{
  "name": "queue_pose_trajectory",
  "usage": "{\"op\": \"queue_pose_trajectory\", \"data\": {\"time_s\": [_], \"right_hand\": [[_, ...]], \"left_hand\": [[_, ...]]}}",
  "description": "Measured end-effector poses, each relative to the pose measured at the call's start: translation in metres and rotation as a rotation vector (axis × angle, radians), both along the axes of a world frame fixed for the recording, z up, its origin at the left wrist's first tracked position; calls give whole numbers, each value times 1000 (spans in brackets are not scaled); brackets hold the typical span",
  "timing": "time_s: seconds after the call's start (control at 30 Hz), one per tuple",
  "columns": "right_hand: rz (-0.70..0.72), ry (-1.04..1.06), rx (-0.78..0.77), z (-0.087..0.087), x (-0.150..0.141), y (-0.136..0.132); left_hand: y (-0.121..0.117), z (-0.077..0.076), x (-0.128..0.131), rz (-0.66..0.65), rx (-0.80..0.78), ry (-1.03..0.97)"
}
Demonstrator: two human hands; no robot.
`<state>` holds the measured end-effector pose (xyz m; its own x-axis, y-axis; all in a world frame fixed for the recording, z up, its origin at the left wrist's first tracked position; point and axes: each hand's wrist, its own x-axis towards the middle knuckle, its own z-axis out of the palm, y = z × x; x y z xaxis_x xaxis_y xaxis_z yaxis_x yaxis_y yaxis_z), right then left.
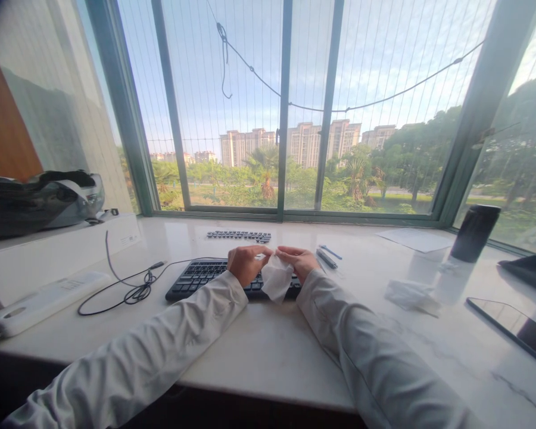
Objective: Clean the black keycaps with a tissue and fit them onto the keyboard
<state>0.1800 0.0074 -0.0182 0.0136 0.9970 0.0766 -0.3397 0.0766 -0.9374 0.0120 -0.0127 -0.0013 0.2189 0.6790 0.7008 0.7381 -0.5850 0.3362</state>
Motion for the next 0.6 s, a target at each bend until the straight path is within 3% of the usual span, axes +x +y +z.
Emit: {"op": "queue_pose_trajectory", "data": {"time_s": [0.13, 0.37, 0.47, 0.6], "right_hand": [[21, 55, 51, 0, -5, -2], [119, 72, 96, 4, -9, -7], [148, 56, 171, 4, -11, -9], [122, -4, 170, -1, -11, -6]], "left_hand": [[6, -3, 3, -15, -127, -196], [26, -16, 10, -270, -361, -525], [28, -17, 11, -229, -433, -605], [21, -13, 12, -117, -392, -531]]}}
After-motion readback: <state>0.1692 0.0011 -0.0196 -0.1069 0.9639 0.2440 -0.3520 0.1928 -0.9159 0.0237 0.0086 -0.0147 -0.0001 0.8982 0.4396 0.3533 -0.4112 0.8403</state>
